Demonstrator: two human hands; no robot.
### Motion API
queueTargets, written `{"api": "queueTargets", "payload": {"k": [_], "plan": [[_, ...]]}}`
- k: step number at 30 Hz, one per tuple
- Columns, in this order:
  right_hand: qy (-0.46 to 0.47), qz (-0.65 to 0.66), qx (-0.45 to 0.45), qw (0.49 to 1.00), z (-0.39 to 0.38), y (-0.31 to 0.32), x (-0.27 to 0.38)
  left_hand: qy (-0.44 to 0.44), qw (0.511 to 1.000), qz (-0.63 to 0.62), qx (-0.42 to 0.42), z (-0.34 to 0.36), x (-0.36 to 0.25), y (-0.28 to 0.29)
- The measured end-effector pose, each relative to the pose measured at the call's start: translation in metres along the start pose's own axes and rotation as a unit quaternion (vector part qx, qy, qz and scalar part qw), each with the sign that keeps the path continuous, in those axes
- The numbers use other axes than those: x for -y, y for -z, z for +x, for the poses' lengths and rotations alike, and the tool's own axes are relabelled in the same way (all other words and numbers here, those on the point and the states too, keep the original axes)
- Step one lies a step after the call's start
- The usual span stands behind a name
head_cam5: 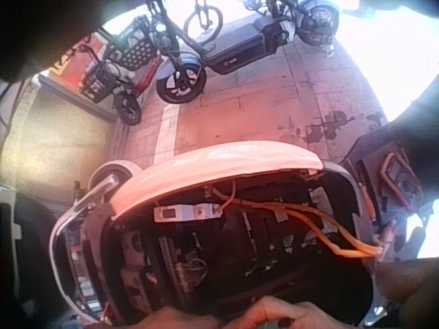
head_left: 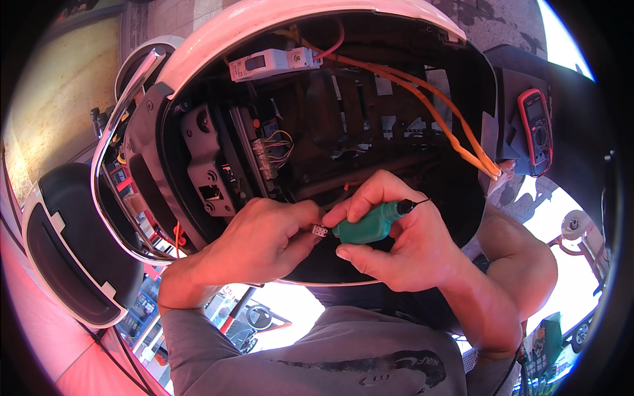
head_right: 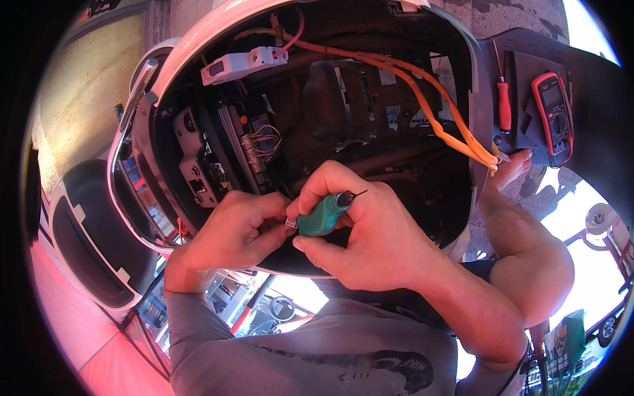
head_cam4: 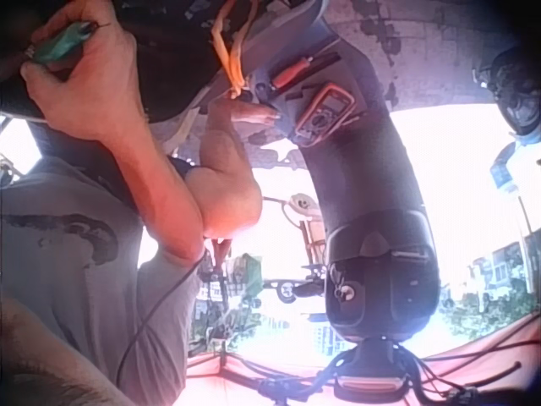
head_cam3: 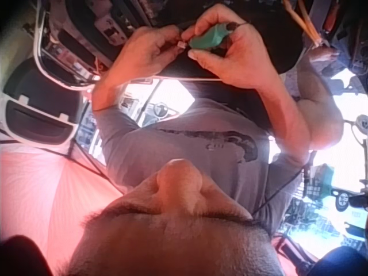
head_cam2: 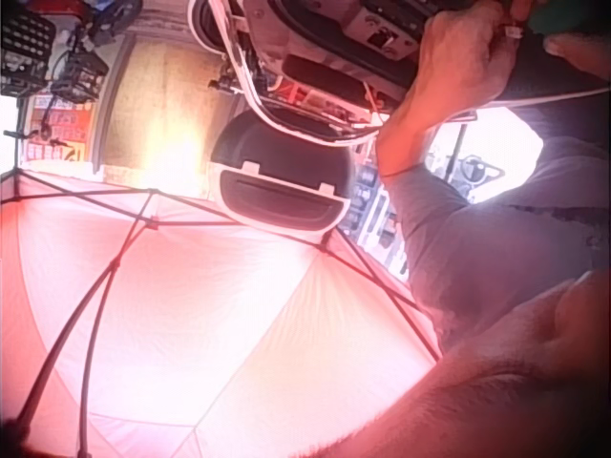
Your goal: The person uses a green-handled screwdriver to work on a small connector inside the open storage compartment of a white electric scooter. The person repeatedly tightens or adjusts the connector while seated on the scooter in an outdoor area.
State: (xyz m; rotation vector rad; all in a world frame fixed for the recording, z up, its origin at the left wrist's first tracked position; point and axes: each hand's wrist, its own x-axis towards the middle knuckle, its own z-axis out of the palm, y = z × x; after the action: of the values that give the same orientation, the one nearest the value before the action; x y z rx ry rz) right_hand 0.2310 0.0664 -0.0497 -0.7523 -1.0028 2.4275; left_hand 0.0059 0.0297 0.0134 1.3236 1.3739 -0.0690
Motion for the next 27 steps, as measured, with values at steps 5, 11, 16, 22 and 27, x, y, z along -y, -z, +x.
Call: {"api": "queueTargets", "payload": {"k": [5,11,16,22,27], "plan": [[-0.005,0.025,-0.011,1.000,-0.0008,-0.0021,-0.0002,-0.003,1.000,-0.004,-0.007,0.0011,-0.0039,0.0002],[-0.035,0.066,-0.026,0.997,-0.0040,-0.0032,0.0014,-0.002,1.000,-0.015,-0.010,0.0007,-0.0029,-0.0006],[-0.031,0.060,-0.034,0.997,-0.0047,-0.0039,0.0009,0.001,1.000,-0.018,-0.014,0.0013,-0.0042,0.0002],[-0.013,0.027,-0.021,0.999,-0.0038,-0.0018,0.0007,0.005,1.000,-0.019,-0.010,0.0009,-0.0040,0.0006],[-0.016,0.025,-0.024,0.999,-0.0041,-0.0014,0.0005,0.006,1.000,-0.020,-0.012,0.0009,-0.0041,0.0002]]}}
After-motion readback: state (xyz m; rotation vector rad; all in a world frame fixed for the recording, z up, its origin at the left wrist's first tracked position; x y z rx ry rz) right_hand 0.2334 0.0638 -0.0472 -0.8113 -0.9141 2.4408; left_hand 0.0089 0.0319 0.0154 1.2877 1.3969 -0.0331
